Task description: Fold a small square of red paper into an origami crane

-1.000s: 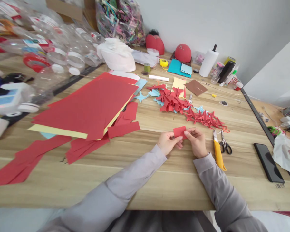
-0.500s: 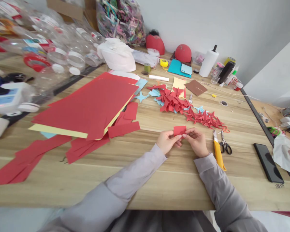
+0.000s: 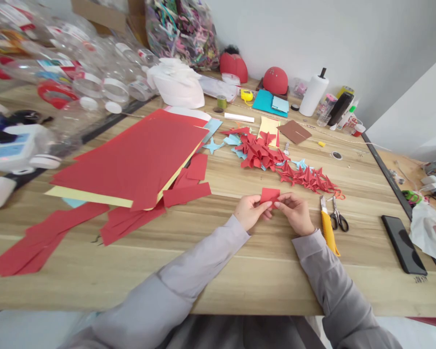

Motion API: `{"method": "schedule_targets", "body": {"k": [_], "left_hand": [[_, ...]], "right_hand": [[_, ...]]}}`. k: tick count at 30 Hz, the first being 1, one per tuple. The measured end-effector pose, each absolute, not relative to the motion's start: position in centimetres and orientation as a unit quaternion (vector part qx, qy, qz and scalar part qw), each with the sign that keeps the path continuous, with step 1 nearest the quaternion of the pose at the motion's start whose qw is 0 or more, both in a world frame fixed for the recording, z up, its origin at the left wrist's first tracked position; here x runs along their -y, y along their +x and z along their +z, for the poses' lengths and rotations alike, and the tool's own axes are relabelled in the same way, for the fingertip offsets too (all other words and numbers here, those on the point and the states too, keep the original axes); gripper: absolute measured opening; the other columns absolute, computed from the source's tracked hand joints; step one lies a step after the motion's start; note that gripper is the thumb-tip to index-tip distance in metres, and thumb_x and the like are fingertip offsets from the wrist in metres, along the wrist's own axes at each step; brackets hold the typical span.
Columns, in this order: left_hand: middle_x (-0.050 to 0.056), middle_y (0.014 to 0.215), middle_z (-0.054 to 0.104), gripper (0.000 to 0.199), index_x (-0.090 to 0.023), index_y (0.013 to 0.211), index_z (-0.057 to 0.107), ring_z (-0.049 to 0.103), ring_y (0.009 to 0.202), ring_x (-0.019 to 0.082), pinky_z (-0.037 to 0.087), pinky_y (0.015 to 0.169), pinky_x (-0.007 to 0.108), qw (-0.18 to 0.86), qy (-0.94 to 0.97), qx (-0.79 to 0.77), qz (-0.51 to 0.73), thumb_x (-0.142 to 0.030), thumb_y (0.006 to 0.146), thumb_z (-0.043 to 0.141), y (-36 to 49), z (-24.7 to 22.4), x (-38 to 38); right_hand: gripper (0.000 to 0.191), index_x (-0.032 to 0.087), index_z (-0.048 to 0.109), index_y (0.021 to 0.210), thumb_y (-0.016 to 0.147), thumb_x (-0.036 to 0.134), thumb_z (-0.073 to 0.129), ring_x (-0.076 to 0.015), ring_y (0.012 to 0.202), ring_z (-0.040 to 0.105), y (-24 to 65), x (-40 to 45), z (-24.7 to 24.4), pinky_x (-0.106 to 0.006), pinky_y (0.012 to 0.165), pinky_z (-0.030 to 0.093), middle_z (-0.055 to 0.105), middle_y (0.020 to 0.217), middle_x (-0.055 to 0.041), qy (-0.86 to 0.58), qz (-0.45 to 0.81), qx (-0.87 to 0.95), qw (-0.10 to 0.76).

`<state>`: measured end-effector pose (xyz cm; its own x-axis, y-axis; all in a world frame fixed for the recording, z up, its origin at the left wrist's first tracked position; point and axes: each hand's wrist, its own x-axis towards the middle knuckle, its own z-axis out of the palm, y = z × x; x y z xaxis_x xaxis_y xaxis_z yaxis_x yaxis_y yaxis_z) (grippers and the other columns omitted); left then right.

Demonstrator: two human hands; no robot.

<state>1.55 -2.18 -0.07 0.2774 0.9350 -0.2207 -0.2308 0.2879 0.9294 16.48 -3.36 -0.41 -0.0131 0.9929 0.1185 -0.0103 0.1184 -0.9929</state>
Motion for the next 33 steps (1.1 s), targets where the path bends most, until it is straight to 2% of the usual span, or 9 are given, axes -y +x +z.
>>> {"method": "schedule_targets", "body": {"k": [8,16,22,28,33], "left_hand": [[0.001,0.052,0.062,0.028,-0.010,0.067,0.062,0.057,0.043,0.012,0.051,0.044,0.025,0.696,0.414,-0.414,0.416,-0.033,0.058,0.073,1.2,0.1,2.0],[0.001,0.047,0.059,0.025,-0.010,0.070,0.063,0.057,0.043,0.012,0.050,0.046,0.024,0.655,0.472,-0.426,0.409,-0.033,0.064,0.069,1.3,-0.4,2.2],[0.001,0.049,0.060,0.027,-0.010,0.073,0.063,0.057,0.043,0.012,0.051,0.045,0.025,0.657,0.466,-0.427,0.410,-0.034,0.063,0.070,1.6,-0.8,2.3],[0.002,0.051,0.061,0.025,-0.010,0.068,0.061,0.057,0.043,0.012,0.052,0.043,0.025,0.687,0.420,-0.438,0.401,-0.031,0.061,0.072,1.7,-0.1,2.4],[0.003,0.052,0.061,0.025,-0.008,0.070,0.061,0.058,0.043,0.013,0.052,0.042,0.025,0.713,0.380,-0.440,0.392,-0.029,0.061,0.072,1.6,0.0,2.3]], "right_hand": [[0.019,0.018,0.061,0.065,0.058,0.029,0.076,-0.0112,0.056,0.056,16.4,3.2,-0.4,-0.025,0.058,0.045,0.063,0.061,0.0019,-0.484,0.494,0.501,0.520],[0.022,0.018,0.057,0.064,0.067,0.036,0.069,-0.0096,0.056,0.050,16.1,3.3,-0.3,-0.024,0.057,0.040,0.057,0.059,0.0034,-0.478,0.505,0.497,0.519],[0.026,0.018,0.054,0.062,0.066,0.037,0.070,-0.0087,0.054,0.047,15.8,3.5,-0.4,-0.023,0.055,0.038,0.054,0.057,0.0039,-0.492,0.485,0.484,0.537],[0.027,0.018,0.053,0.064,0.065,0.038,0.071,-0.0089,0.051,0.047,15.5,3.5,-0.7,-0.023,0.051,0.038,0.054,0.057,0.0033,-0.518,0.445,0.485,0.546],[0.027,0.019,0.052,0.075,0.063,0.034,0.073,-0.0096,0.054,0.052,15.3,3.5,-0.8,-0.023,0.054,0.042,0.058,0.060,0.0038,-0.500,0.458,0.456,0.576]]}}
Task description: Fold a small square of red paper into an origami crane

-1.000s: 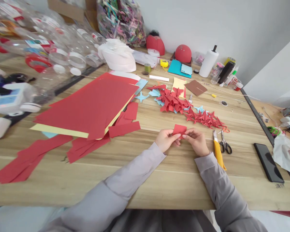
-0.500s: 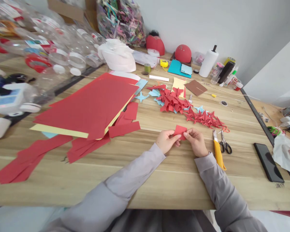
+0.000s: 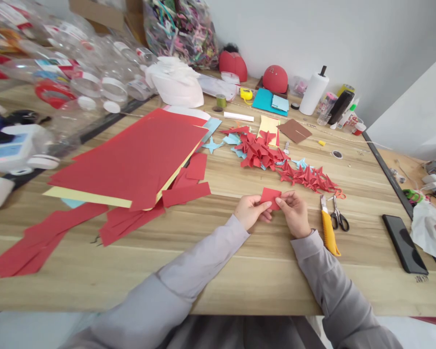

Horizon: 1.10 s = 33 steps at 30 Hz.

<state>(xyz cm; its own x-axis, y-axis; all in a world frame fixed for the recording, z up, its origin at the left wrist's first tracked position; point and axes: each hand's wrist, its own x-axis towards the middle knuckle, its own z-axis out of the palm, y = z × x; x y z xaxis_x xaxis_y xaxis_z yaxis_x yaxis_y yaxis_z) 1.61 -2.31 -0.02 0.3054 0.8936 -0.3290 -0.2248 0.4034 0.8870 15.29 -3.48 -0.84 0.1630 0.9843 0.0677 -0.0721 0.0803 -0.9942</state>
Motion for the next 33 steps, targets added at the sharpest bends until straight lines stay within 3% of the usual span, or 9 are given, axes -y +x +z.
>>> {"method": "schedule_targets", "body": {"k": [8,13,25,33], "left_hand": [[0.002,0.053,0.060,0.025,-0.008,0.070,0.060,0.058,0.042,0.012,0.051,0.041,0.024,0.722,0.356,-0.434,0.404,-0.027,0.060,0.072,1.57,-0.04,2.16],[0.001,0.054,0.061,0.025,-0.008,0.073,0.061,0.057,0.042,0.011,0.051,0.041,0.023,0.719,0.366,-0.436,0.398,-0.028,0.061,0.072,1.64,0.07,2.26],[0.000,0.045,0.056,0.028,-0.011,0.056,0.054,0.054,0.038,0.010,0.050,0.040,0.024,0.683,0.383,-0.469,0.407,-0.029,0.058,0.075,1.79,0.30,2.40],[0.003,0.055,0.063,0.021,-0.009,0.064,0.057,0.061,0.045,0.014,0.052,0.044,0.025,0.738,0.338,-0.431,0.394,-0.023,0.063,0.072,1.59,0.36,2.25]], "right_hand": [[0.022,0.020,0.054,0.090,0.076,0.036,0.060,-0.0106,0.055,0.055,15.65,3.44,-0.60,-0.026,0.058,0.045,0.059,0.060,0.0045,-0.456,0.482,0.468,0.584],[0.034,0.021,0.054,0.093,0.065,0.031,0.071,-0.0112,0.058,0.055,15.50,3.66,-0.50,-0.026,0.059,0.044,0.059,0.065,0.0036,-0.475,0.465,0.494,0.559],[0.037,0.021,0.052,0.098,0.067,0.031,0.069,-0.0095,0.052,0.045,15.34,3.70,-0.24,-0.025,0.052,0.037,0.049,0.058,0.0061,-0.484,0.439,0.510,0.559],[0.040,0.022,0.052,0.099,0.064,0.028,0.070,-0.0095,0.052,0.046,15.70,3.40,-0.23,-0.024,0.053,0.037,0.050,0.058,0.0068,-0.483,0.444,0.474,0.587]]}}
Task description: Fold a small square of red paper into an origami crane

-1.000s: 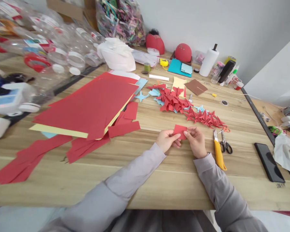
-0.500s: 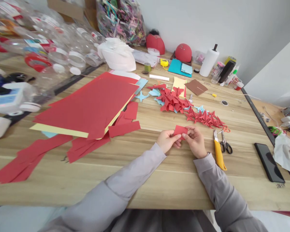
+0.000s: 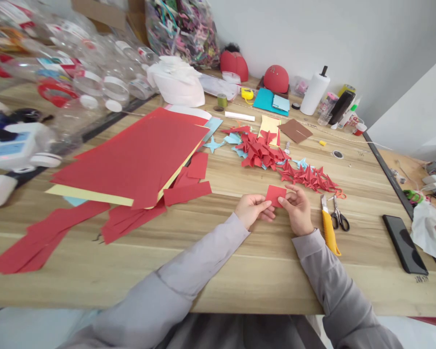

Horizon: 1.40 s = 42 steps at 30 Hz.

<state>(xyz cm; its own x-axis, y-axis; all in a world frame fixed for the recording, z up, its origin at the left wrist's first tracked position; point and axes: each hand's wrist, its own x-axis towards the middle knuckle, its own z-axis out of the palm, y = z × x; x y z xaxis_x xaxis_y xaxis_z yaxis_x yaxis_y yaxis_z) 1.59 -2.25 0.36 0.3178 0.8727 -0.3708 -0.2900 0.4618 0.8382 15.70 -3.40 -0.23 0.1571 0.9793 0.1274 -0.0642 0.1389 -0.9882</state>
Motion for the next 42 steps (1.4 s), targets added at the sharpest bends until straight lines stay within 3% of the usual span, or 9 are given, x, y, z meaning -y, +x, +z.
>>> {"method": "schedule_targets", "body": {"k": [7,19,28,35,42], "left_hand": [[0.002,0.049,0.060,0.028,-0.010,0.057,0.054,0.057,0.039,0.013,0.049,0.038,0.024,0.719,0.325,-0.460,0.407,-0.025,0.055,0.077,1.4,0.2,2.0],[0.004,0.057,0.063,0.016,-0.009,0.064,0.059,0.061,0.047,0.014,0.052,0.044,0.026,0.730,0.297,-0.438,0.433,-0.018,0.057,0.070,0.9,1.0,1.9],[0.004,0.060,0.064,0.031,-0.008,0.072,0.063,0.060,0.047,0.013,0.053,0.044,0.026,0.742,0.357,-0.417,0.384,-0.029,0.054,0.077,1.5,0.4,2.3],[0.003,0.049,0.060,0.024,-0.007,0.067,0.062,0.059,0.045,0.014,0.053,0.045,0.027,0.721,0.383,-0.421,0.395,-0.025,0.058,0.074,1.7,0.3,2.7],[0.006,0.059,0.064,0.018,-0.007,0.067,0.060,0.062,0.048,0.017,0.054,0.046,0.030,0.748,0.377,-0.395,0.378,-0.019,0.059,0.071,1.3,0.5,2.4]], "right_hand": [[0.041,0.022,0.052,0.102,0.065,0.028,0.070,-0.0096,0.053,0.047,15.8,3.4,-0.3,-0.024,0.054,0.039,0.051,0.057,0.0071,-0.482,0.436,0.473,0.595],[0.040,0.023,0.053,0.104,0.068,0.022,0.069,-0.0076,0.055,0.048,16.7,3.0,-0.8,-0.023,0.058,0.040,0.050,0.060,0.0076,-0.457,0.444,0.445,0.629],[0.042,0.023,0.054,0.105,0.066,0.023,0.070,-0.0086,0.055,0.049,16.0,3.5,-0.3,-0.023,0.057,0.041,0.052,0.060,0.0067,-0.446,0.480,0.492,0.573],[0.041,0.022,0.055,0.105,0.067,0.024,0.070,-0.0090,0.057,0.051,16.1,3.6,-0.5,-0.023,0.058,0.041,0.052,0.062,0.0062,-0.435,0.499,0.516,0.544],[0.038,0.020,0.056,0.099,0.065,0.023,0.071,-0.0080,0.054,0.050,16.1,3.3,-0.5,-0.022,0.056,0.040,0.054,0.060,0.0064,-0.443,0.518,0.477,0.555]]}}
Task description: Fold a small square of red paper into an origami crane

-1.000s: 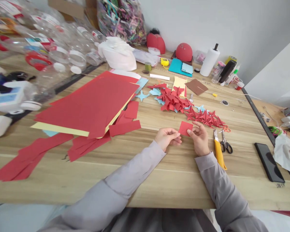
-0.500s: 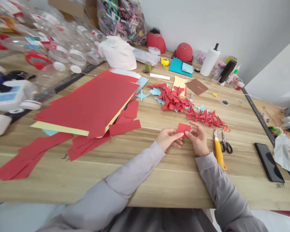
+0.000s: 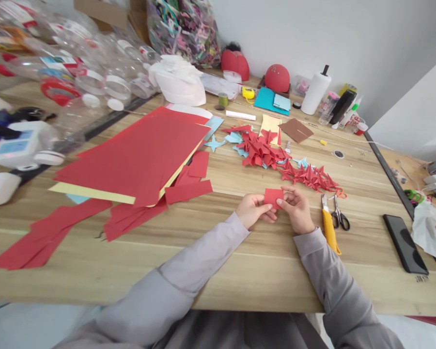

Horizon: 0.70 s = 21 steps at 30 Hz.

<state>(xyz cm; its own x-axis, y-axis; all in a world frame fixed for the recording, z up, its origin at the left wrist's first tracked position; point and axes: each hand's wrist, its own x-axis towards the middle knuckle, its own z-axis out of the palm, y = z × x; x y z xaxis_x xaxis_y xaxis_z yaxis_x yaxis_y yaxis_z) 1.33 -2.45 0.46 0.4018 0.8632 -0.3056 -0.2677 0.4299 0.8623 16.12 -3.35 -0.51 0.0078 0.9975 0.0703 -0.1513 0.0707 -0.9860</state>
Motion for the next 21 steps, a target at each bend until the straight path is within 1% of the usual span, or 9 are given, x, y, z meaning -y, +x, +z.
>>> {"method": "schedule_targets", "body": {"k": [2,4,7,10,15,21], "left_hand": [[0.005,0.059,0.064,0.018,-0.007,0.067,0.059,0.061,0.045,0.016,0.051,0.040,0.027,0.745,0.382,-0.402,0.371,-0.019,0.060,0.070,1.24,0.46,2.32],[0.003,0.055,0.062,0.019,-0.009,0.062,0.055,0.057,0.039,0.014,0.046,0.032,0.024,0.736,0.392,-0.414,0.366,-0.020,0.060,0.070,1.20,0.39,2.21],[0.001,0.048,0.058,0.026,-0.012,0.053,0.047,0.053,0.033,0.012,0.042,0.029,0.022,0.721,0.401,-0.430,0.368,-0.022,0.060,0.070,1.14,0.24,2.09],[0.000,0.047,0.057,0.027,-0.012,0.054,0.047,0.052,0.033,0.011,0.044,0.031,0.022,0.722,0.405,-0.431,0.359,-0.022,0.062,0.070,0.98,0.14,1.96],[0.003,0.057,0.061,0.016,-0.010,0.061,0.051,0.061,0.045,0.015,0.051,0.040,0.026,0.757,0.395,-0.414,0.315,-0.016,0.067,0.065,0.62,0.19,1.70],[0.003,0.060,0.060,0.008,-0.010,0.067,0.053,0.064,0.053,0.018,0.053,0.045,0.028,0.780,0.375,-0.391,0.312,-0.013,0.067,0.061,0.58,0.40,1.66]], "right_hand": [[0.039,0.020,0.055,0.099,0.064,0.022,0.072,-0.0077,0.054,0.050,16.12,3.30,-0.57,-0.022,0.056,0.040,0.054,0.059,0.0071,-0.442,0.517,0.465,0.567],[0.041,0.021,0.054,0.100,0.063,0.021,0.072,-0.0074,0.053,0.050,16.07,3.29,-0.60,-0.021,0.056,0.040,0.053,0.057,0.0080,-0.440,0.518,0.456,0.575],[0.043,0.021,0.053,0.101,0.063,0.021,0.072,-0.0073,0.052,0.050,15.96,3.31,-0.50,-0.022,0.056,0.040,0.052,0.055,0.0089,-0.446,0.519,0.449,0.574],[0.045,0.020,0.052,0.102,0.061,0.022,0.073,-0.0075,0.050,0.049,15.92,3.31,-0.36,-0.022,0.055,0.040,0.052,0.054,0.0092,-0.457,0.518,0.446,0.569],[0.047,0.020,0.052,0.102,0.059,0.021,0.073,-0.0067,0.048,0.048,16.09,3.27,-0.51,-0.021,0.053,0.039,0.052,0.054,0.0095,-0.471,0.508,0.423,0.584],[0.047,0.020,0.052,0.103,0.060,0.020,0.073,-0.0067,0.049,0.048,16.24,3.20,-0.54,-0.022,0.054,0.039,0.051,0.054,0.0096,-0.467,0.501,0.407,0.604]]}}
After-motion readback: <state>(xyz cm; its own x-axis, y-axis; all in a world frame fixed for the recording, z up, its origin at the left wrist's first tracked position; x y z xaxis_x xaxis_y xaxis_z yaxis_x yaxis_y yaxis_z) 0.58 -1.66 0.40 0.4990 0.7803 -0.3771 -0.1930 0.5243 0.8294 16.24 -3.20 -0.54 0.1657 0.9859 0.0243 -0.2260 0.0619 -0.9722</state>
